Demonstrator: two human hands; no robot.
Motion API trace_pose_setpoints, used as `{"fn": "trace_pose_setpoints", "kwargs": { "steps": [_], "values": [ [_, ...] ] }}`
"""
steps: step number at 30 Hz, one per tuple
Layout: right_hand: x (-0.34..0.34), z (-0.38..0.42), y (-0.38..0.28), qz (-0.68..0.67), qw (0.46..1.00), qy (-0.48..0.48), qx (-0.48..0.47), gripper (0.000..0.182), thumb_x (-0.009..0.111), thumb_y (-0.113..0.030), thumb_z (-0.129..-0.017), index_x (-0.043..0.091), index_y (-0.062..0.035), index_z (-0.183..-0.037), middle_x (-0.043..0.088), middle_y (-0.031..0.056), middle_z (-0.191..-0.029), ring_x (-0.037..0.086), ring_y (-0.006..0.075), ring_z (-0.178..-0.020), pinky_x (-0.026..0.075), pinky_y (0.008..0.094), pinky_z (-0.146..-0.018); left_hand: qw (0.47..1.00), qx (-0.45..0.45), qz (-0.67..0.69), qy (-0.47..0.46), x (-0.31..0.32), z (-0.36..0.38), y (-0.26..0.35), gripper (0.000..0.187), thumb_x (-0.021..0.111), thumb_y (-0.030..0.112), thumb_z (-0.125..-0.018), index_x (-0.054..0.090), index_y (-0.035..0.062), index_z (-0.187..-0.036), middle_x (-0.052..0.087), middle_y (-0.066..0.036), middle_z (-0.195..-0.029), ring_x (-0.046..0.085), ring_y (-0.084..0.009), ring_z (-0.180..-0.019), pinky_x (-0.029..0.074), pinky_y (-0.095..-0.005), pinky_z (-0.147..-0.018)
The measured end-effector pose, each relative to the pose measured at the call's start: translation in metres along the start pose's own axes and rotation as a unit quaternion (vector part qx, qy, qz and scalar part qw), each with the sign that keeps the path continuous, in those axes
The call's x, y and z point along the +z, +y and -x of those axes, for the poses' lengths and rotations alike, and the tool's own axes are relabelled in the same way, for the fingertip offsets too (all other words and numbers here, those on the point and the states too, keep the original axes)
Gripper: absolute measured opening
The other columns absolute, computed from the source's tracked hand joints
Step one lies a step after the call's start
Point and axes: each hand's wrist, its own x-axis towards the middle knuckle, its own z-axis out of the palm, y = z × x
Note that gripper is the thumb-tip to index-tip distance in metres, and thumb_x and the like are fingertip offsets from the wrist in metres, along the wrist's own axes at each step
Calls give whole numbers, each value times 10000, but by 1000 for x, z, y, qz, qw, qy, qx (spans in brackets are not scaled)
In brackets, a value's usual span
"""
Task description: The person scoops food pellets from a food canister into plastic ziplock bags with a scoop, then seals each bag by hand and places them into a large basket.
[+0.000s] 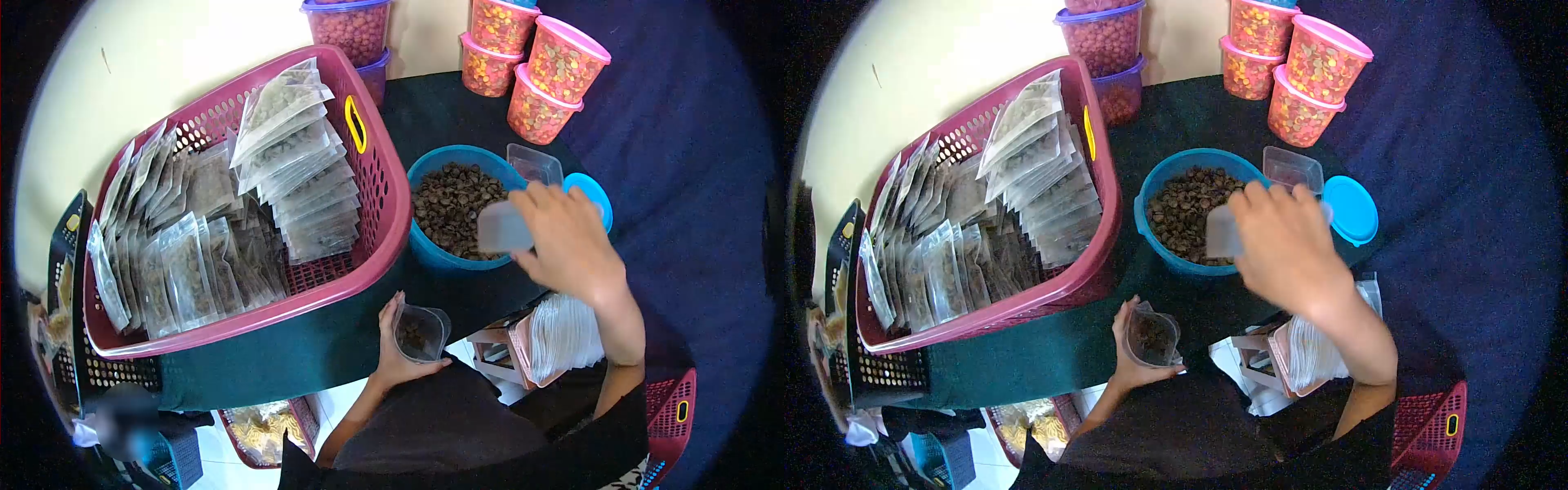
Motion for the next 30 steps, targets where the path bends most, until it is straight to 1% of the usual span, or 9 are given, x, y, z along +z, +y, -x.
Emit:
{"fn": "trace_pose_setpoints", "kwargs": {
  "steps": [1, 6, 9, 12, 20, 22, 24, 26, 30],
  "values": [
    [12, -7, 13, 36, 999, -13, 19, 444, 683, -171, -573, 494, -29, -949, 511, 106, -869, 513, 255, -847, 370, 367, -708, 1000, -5, 1, -4, 0, 1, 0, 1213, 846, 324, -407, 75, -4, -1284, 203, -210, -1297, 224, -316, -1227, 209, -409, -1002],
    [68, -45, 54, 136, 988, -60, 44, 404, 697, -167, -536, 555, -27, -887, 551, 89, -859, 543, 235, -837, 388, 370, -702, 1000, 6, -5, 21, 14, -6, -1, 1251, 850, 307, -390, 24, 27, -1287, 154, -211, -1323, 191, -318, -1242, 207, -405, -1005],
    [70, -60, 55, 184, 967, -165, 62, 252, 623, -182, -635, 636, -69, -860, 592, 93, -915, 571, 210, -878, 399, 343, -752, 997, 27, -71, 21, 25, -14, -4, 1246, 849, 315, -389, 30, 28, -1283, 157, -212, -1320, 198, -315, -1238, 210, -405, -1005],
    [60, -72, 56, 101, 958, -263, 58, 358, 717, -275, -545, 634, -42, -804, 608, 103, -858, 601, 253, -783, 462, 374, -675, 995, 36, -62, 64, 37, -19, -6, 1193, 844, 337, -389, 107, 25, -1273, 208, -198, -1284, 242, -310, -1196, 245, -407, -975],
    [101, -111, 69, -9, 848, -530, 9, 458, 581, -388, -638, 630, -1, -879, 633, 139, -825, 631, 209, -668, 495, 324, -612, 987, -9, -116, 111, 43, -17, -1, 1202, 841, 355, -389, 93, 33, -1273, 192, -193, -1295, 241, -311, -1199, 245, -413, -977],
    [86, -106, 65, 15, 865, -501, -24, 449, 581, -352, -629, 624, 3, -900, 631, 134, -847, 630, 221, -711, 495, 330, -634, 986, -26, -103, 126, 46, -16, -2, 1208, 842, 357, -385, 88, 34, -1272, 185, -196, -1299, 240, -312, -1200, 242, -416, -979],
    [82, -102, 61, 104, 884, -439, -127, 432, 630, -335, -608, 621, -95, -968, 615, 103, -936, 607, 209, -837, 466, 370, -725, 985, -23, -111, 129, 48, -16, -4, 1211, 846, 340, -386, 78, 35, -1271, 179, -200, -1302, 239, -312, -1202, 239, -416, -980],
    [102, -94, 63, 161, 928, -315, -118, 251, 657, -208, -548, 654, -107, -778, 627, 14, -757, 617, 164, -664, 458, 323, -461, 986, -25, -96, 136, 52, -17, -1, 1212, 850, 329, -389, 73, 32, -1271, 170, -203, -1305, 232, -311, -1206, 237, -419, -981],
    [101, -80, 83, 106, 958, -221, -146, 132, 653, -175, -557, 634, -125, -678, 594, -18, -643, 603, 154, -592, 420, 306, -410, 987, -52, -56, 140, 55, -16, 3, 1186, 854, 265, -422, 60, 18, -1269, 185, -230, -1310, 234, -307, -1223, 219, -409, -1001]
  ]
}}
